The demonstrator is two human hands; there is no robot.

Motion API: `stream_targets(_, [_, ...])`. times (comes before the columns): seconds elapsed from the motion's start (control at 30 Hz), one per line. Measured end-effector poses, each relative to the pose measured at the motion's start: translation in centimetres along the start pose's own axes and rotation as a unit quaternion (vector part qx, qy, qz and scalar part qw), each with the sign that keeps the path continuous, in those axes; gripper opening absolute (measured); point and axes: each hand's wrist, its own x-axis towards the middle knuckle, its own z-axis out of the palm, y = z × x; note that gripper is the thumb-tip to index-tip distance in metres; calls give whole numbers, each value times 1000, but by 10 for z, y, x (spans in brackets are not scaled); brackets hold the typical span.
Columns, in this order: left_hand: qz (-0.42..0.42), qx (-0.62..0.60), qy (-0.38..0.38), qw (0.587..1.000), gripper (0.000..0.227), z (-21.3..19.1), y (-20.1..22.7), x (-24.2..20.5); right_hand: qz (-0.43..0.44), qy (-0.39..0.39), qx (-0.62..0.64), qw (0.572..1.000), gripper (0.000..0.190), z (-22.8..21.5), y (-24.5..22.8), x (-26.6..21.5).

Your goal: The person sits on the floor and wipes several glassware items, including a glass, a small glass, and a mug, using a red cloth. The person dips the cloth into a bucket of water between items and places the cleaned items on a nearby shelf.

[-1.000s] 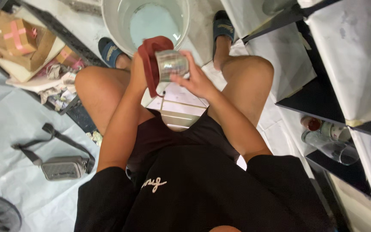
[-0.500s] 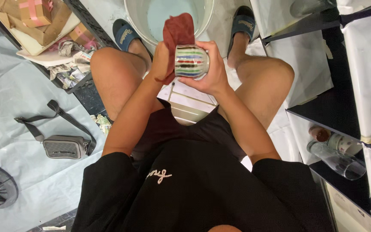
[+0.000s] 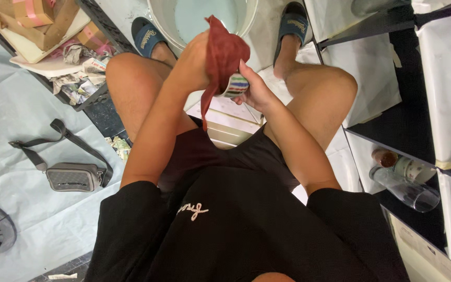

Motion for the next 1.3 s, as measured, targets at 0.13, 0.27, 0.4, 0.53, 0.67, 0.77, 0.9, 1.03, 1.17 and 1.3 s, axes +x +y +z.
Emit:
stream_targets(0.13, [-143, -24, -22, 989, 34, -2, 5, 0, -159, -3, -67, 985, 56, -5, 9, 0])
stream_targets(0.27, [-221, -56, 16, 973, 24, 11, -2, -12, -284, 46, -198, 937, 84, 0, 20, -1])
stream_targets(0.4, [-193, -41, 13, 980, 21, 14, -18, -20, -353, 70, -330, 873, 102, 12, 17, -1])
stream_targets(0.53, [-219, -74, 38, 972, 22, 18, -24, -23, -391, 119, -431, 805, 114, 22, 3, -10])
stream_targets(0.67, [-221, -164, 46, 960, 19, 19, -26, -22, -408, 130, -466, 774, 121, 36, -8, -17])
stream_targets(0.77, [23, 131, -26, 991, 23, 27, -37, -17, -459, 114, -498, 727, 114, 42, -19, -21])
stream_targets(0.9, [-258, -275, -38, 925, 19, 49, -57, -25, -540, 58, -561, 625, 111, 45, -34, -21])
stream_targets(1.03, [-353, -427, -40, 832, 15, 61, -74, -51, -585, 63, -602, 540, 106, 47, -40, -25])
stream_targets(1.17, [-168, -177, -117, 963, 14, 69, -88, -62, -577, 69, -569, 581, 105, 54, -39, -27])
stream_targets(1.3, [-401, -478, 19, 781, 14, 78, -75, -42, -540, 105, -540, 637, 103, 60, -36, -30])
